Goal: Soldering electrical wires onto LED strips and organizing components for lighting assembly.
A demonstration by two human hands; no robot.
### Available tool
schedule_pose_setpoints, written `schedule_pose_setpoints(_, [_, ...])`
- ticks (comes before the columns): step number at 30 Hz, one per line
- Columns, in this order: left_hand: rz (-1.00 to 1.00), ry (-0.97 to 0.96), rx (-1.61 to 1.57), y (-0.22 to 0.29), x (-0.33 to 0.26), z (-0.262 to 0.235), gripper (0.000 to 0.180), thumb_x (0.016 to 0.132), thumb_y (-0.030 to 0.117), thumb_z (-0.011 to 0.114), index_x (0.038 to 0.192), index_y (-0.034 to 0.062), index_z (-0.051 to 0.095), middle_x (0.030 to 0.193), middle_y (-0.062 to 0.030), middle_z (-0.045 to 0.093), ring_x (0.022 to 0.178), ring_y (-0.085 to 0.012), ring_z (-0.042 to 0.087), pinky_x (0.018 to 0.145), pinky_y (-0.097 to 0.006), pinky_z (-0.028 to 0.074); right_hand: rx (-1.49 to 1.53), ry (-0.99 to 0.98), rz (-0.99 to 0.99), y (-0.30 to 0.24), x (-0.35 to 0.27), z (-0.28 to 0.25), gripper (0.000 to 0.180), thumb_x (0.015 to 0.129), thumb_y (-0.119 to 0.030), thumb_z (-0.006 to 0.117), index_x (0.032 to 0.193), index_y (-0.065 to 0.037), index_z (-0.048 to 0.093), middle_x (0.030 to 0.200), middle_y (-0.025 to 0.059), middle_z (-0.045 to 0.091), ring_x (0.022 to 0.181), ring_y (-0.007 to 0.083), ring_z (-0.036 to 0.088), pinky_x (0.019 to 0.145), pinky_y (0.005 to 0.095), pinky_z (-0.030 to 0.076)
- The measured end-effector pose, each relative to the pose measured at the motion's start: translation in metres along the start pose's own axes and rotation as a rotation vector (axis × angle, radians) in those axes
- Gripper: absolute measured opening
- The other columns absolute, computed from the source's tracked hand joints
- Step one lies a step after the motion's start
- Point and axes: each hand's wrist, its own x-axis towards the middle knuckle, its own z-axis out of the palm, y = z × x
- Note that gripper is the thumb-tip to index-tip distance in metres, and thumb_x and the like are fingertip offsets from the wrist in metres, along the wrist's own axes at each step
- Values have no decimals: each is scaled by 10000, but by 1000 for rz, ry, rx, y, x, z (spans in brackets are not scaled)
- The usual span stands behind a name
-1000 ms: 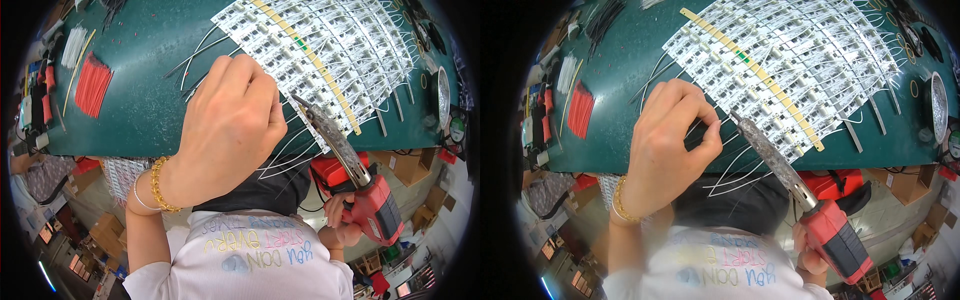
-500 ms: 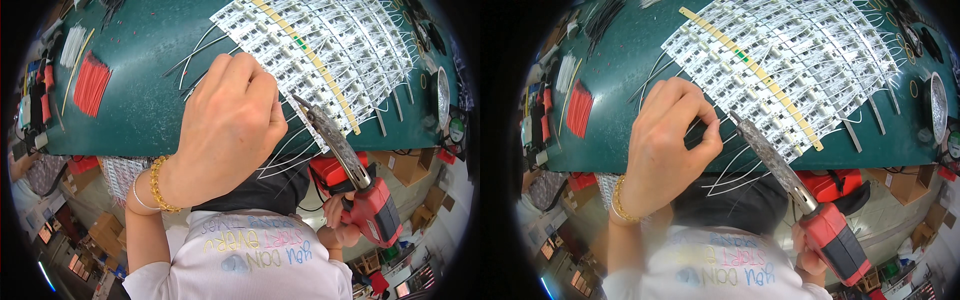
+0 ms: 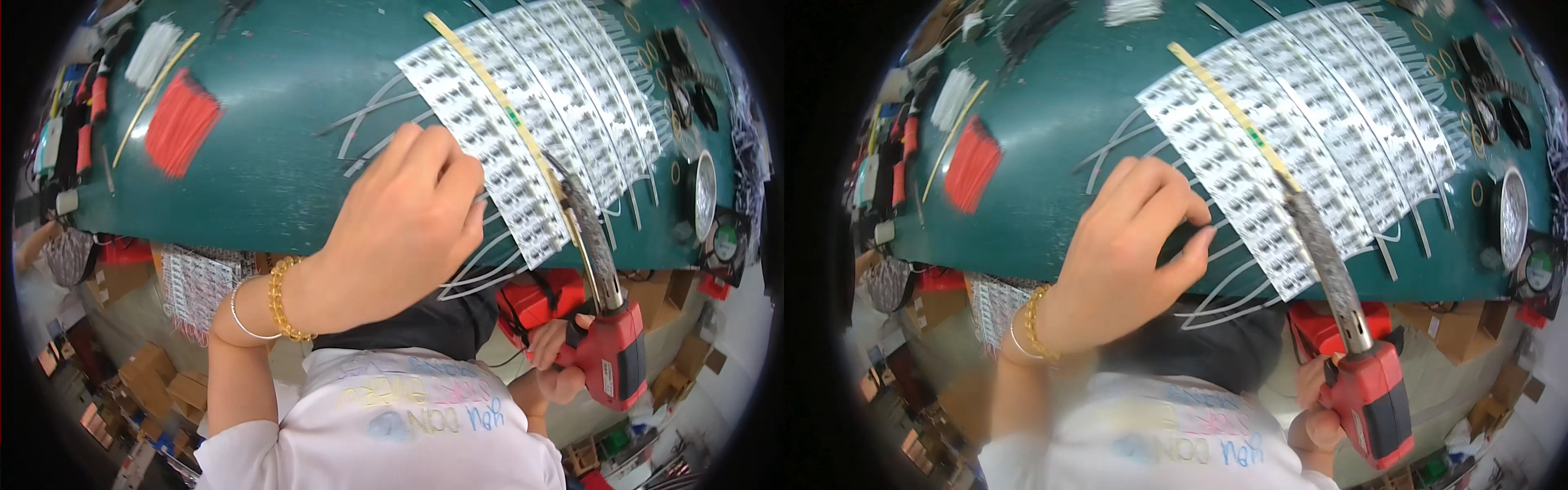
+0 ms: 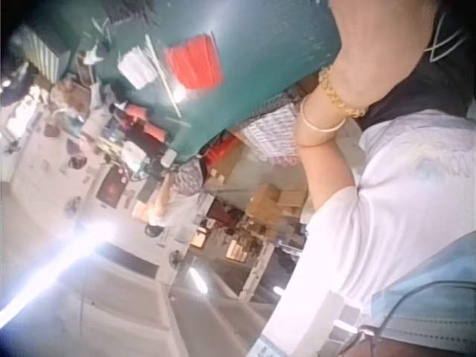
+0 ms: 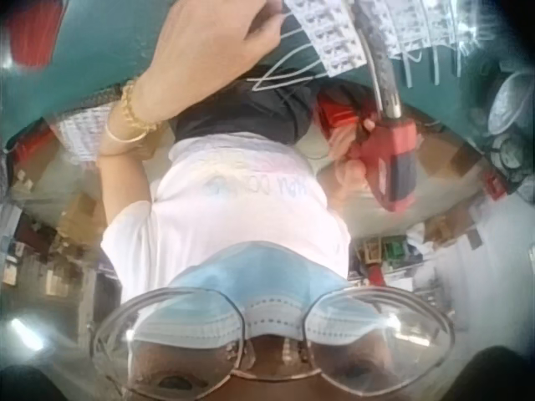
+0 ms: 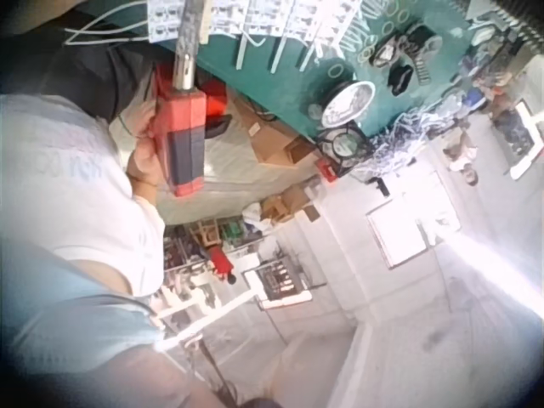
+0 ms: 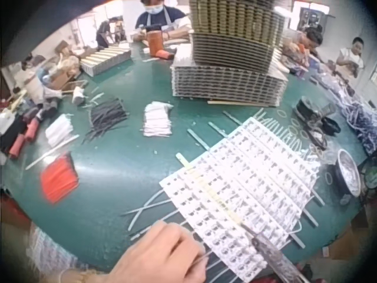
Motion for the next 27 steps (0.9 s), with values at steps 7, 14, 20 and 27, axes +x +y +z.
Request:
schedule_pose_setpoints(7, [-101, 297, 516, -58, -22, -88, 218, 720, 2, 709, 923, 25, 630, 905, -116, 597, 863, -306, 572, 765, -380, 461, -374, 52, -383, 2, 27, 4, 684, 948, -395, 570, 1304, 150, 361, 551, 27, 443, 443, 110, 391, 447, 259, 327])
schedule_pose_setpoints(14, [-206, 276, 856, -123, -49, -156, 145, 774, 72, 701, 901, 34, 642, 916, -103, 624, 887, -292, 569, 818, -400, 438, -772, -5, -550, -52, 69, 16, 663, 951, -364, 569, 1296, 166, 371, 556, 26, 428, 449, 97, 355, 455, 256, 293])
schedule_pose_setpoints(20, [-231, 208, 823, -131, -41, -157, 106, 774, 91, 712, 809, 32, 632, 820, -81, 633, 829, -272, 576, 790, -385, 428, -527, 178, -458, -28, 57, 44, 692, 948, -386, 562, 1319, 151, 335, 563, 29, 444, 457, 106, 380, 467, 264, 322])
schedule_pose_setpoints(27, [-252, 334, 830, -114, -43, -163, 100, 804, 62, 703, 868, 9, 648, 810, -84, 660, 775, -223, 594, 763, -352, 461, -427, 106, -368, -31, 58, 37, 772, 944, -432, 548, 1376, 131, 244, 581, 39, 485, 472, 127, 447, 482, 277, 394])
